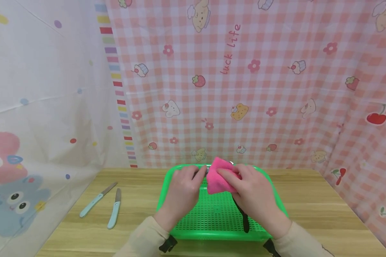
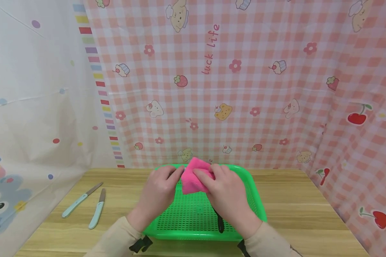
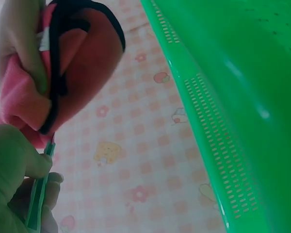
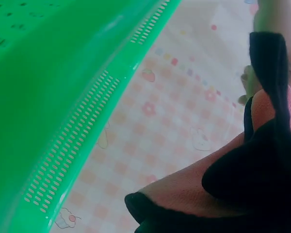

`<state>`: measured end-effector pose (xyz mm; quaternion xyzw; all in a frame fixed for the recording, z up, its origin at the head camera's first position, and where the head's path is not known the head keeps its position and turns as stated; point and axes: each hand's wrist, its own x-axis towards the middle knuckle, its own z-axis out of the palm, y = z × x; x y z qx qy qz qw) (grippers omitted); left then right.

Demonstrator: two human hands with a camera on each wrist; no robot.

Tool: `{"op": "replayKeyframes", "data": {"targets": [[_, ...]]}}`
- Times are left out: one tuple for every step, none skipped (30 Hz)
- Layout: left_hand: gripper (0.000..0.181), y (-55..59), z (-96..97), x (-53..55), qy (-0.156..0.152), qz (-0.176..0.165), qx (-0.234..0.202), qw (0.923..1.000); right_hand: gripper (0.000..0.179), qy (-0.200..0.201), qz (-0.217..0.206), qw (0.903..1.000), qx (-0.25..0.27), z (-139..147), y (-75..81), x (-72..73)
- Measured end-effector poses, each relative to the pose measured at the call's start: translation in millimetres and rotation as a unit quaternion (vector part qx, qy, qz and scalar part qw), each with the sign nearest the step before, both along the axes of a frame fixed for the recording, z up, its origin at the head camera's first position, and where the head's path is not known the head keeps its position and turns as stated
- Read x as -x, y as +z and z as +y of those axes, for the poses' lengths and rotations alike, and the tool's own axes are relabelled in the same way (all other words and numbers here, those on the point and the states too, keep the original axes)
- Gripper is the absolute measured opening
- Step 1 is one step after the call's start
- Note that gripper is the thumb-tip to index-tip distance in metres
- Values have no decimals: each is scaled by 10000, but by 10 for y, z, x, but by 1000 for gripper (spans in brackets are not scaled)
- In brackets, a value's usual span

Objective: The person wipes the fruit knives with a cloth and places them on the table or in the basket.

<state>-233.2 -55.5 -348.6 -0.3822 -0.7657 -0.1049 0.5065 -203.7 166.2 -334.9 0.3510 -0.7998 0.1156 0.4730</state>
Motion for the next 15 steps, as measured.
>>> {"op": "replayKeyframes", "data": {"targets": [[25,-2,4,-8,-6,-59,24,10000,50,-17,-1,10000,-10,-7,-5,5],[27,-3,6,-14,-17,-96,41,9999,50,-30,-14,10000,-17,-12,-10,9],[27,0,8,-21,-38,-145,57,9999,50,-39,-22,10000,-21,-14,-13,13],[28,1,8,-26,-51,-185,69,9998,51,-48,-38,10000,-19,-15,-17,15],[29,3,8,-29,-62,-206,78,9997,51,-59,-81,9999,-18,-15,-20,14],[30,7,8,-32,-63,-208,87,9997,51,-76,-98,9999,-15,-14,-21,15],[30,11,7,-35,-62,-200,96,9997,51,-90,-120,9999,-14,-14,-23,17],[31,15,7,-36,-71,-180,98,9998,52,-106,-140,9998,-16,-12,-22,18],[32,19,7,-36,-78,-163,100,9998,52,-123,-160,9998,-19,-11,-21,19],[31,22,5,-36,-92,-143,99,9998,52,-140,-184,9997,-24,-8,-20,20],[31,23,4,-36,-111,-120,98,9998,52,-152,-191,9997,-29,-6,-18,21],[31,25,3,-36,-133,-101,98,9998,52,-166,-203,9997,-35,-1,-19,24],[29,25,2,-36,-157,-90,98,9998,52,-177,-234,9996,-41,4,-19,25],[27,24,0,-35,-183,-93,95,9997,52,-188,-263,9995,-37,10,-18,27],[25,22,-2,-37,-206,-96,93,9997,52,-194,-290,9994,-33,19,-20,28]]}}
